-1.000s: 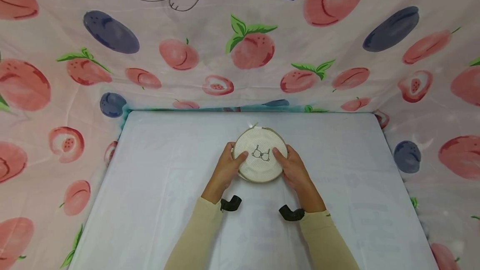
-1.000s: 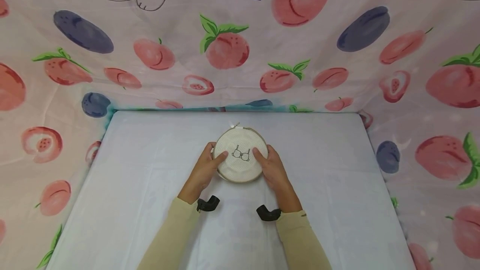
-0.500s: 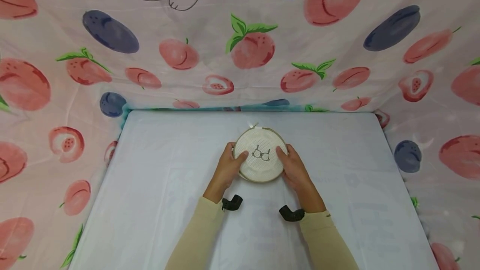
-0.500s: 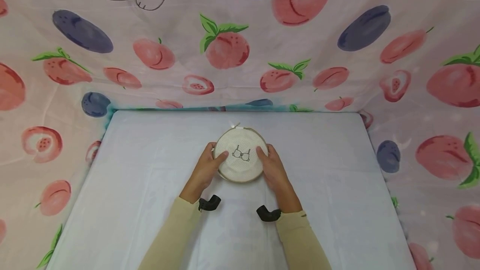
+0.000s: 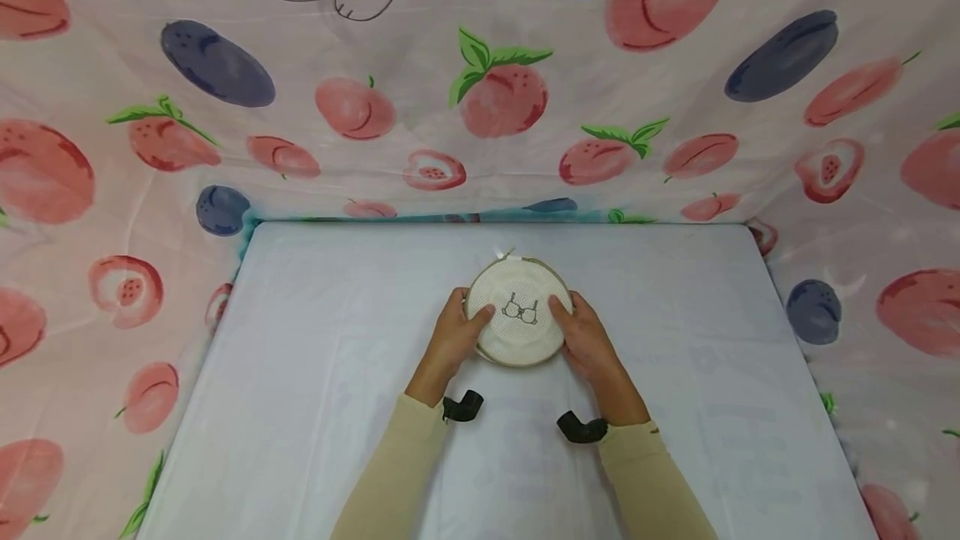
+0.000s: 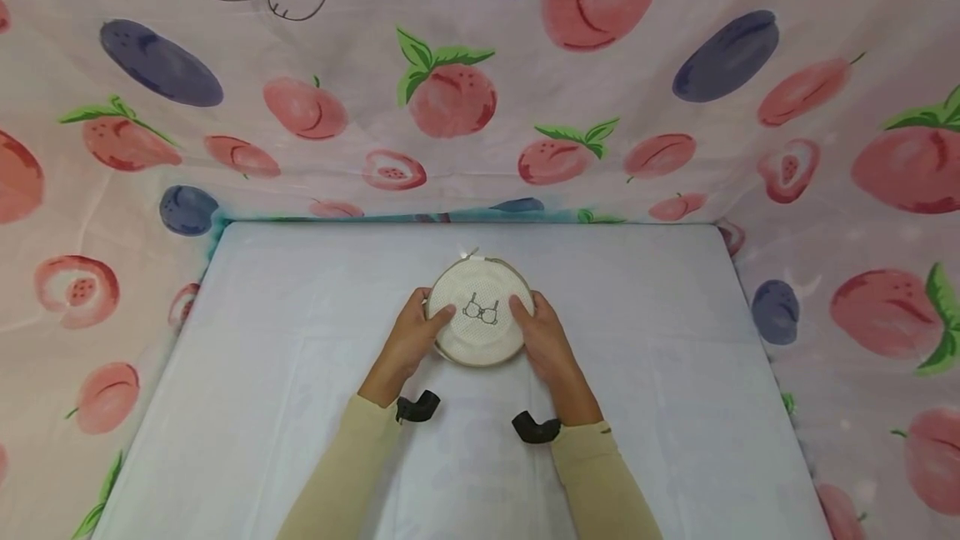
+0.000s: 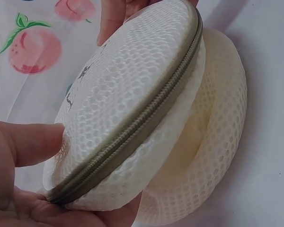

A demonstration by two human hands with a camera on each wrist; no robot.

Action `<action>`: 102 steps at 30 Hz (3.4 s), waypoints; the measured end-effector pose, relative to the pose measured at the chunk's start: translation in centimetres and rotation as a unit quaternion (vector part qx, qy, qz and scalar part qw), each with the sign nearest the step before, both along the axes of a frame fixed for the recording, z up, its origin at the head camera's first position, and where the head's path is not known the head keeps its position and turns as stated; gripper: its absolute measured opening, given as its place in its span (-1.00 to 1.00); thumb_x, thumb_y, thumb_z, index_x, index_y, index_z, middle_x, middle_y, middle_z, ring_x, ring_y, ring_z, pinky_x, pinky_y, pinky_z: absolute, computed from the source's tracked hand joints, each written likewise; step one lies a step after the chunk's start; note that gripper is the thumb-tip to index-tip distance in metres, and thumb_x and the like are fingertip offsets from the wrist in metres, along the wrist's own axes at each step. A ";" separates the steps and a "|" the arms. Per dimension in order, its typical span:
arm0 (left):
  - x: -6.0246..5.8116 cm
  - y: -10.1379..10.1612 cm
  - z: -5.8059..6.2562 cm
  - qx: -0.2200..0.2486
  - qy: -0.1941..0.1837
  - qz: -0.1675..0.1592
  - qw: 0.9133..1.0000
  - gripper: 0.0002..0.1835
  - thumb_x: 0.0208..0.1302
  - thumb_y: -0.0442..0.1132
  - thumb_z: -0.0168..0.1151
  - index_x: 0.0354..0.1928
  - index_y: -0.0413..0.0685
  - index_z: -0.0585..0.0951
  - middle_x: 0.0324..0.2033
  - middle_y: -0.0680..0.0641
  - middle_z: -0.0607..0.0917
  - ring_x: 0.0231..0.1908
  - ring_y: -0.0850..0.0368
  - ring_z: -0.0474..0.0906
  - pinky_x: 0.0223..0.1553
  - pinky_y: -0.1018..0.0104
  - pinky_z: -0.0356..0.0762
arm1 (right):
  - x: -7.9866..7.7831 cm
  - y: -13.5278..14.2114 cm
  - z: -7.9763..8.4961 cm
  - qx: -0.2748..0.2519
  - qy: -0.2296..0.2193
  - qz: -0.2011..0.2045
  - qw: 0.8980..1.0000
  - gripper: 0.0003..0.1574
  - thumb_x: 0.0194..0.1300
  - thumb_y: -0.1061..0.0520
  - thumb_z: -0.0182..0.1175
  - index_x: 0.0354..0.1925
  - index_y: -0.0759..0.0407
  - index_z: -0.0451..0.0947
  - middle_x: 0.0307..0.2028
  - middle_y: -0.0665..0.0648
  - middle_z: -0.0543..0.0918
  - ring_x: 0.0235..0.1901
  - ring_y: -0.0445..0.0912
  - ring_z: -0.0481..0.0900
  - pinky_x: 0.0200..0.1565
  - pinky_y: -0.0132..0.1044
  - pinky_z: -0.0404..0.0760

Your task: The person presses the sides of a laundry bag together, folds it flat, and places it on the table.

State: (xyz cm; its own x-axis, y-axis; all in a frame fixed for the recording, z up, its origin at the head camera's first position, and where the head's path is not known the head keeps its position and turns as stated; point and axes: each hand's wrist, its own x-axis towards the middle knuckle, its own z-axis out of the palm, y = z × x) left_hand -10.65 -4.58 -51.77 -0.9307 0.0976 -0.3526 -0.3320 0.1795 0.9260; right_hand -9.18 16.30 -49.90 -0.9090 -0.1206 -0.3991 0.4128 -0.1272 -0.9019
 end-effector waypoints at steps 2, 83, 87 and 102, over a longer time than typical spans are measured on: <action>0.0 0.0 -0.1 0.005 0.002 0.000 1.000 -0.55 0.28 -0.09 0.19 0.13 -0.08 0.33 -0.04 -0.10 0.57 -0.05 0.10 0.53 0.04 0.20 0.41 | -0.1 0.0 -0.2 0.002 0.002 0.000 1.000 -0.47 0.47 0.02 -0.09 0.26 0.25 0.16 -0.01 0.13 0.54 -0.09 -0.21 0.57 -0.11 -0.37 0.55; 4.2 -0.2 -0.7 -0.362 0.293 -0.175 0.867 -0.18 0.29 0.24 0.01 0.47 0.28 -0.10 0.48 0.03 -0.18 0.45 -0.11 -0.29 0.19 -0.30 0.15 | 2.4 0.9 -2.7 0.605 0.346 0.152 0.701 0.01 0.22 -0.51 -0.11 0.46 -0.10 -0.04 0.47 0.04 -0.02 0.46 0.11 -0.21 0.05 0.33 0.23; 4.3 0.1 -0.8 -0.396 0.269 -0.189 0.857 -0.20 0.30 0.32 -0.13 0.46 0.33 -0.17 0.48 0.04 -0.24 0.45 -0.14 -0.32 0.16 -0.40 0.09 | 2.4 0.5 -3.0 0.608 0.333 0.172 0.701 0.00 0.27 -0.53 -0.28 0.48 -0.08 -0.14 0.48 0.04 -0.10 0.46 0.07 -0.28 0.13 0.36 0.13; 4.7 1.0 -1.0 -0.451 0.213 -0.233 0.835 -0.27 0.37 0.29 -0.27 0.46 0.34 -0.23 0.47 -0.02 -0.35 0.44 -0.17 -0.41 0.16 -0.47 -0.06 | 2.7 -0.8 -3.7 0.635 0.297 0.201 0.684 -0.01 0.29 -0.53 -0.38 0.48 -0.11 -0.27 0.49 0.05 -0.26 0.46 0.10 -0.34 0.14 0.43 0.06</action>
State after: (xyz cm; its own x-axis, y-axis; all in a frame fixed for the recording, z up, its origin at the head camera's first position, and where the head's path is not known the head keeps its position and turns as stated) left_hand -5.95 -3.56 -52.75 -0.9253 0.3582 -0.1244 0.2942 0.8851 0.3606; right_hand -6.44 15.48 -53.62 -0.9516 -0.3072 0.0118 -0.3031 0.9310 -0.2037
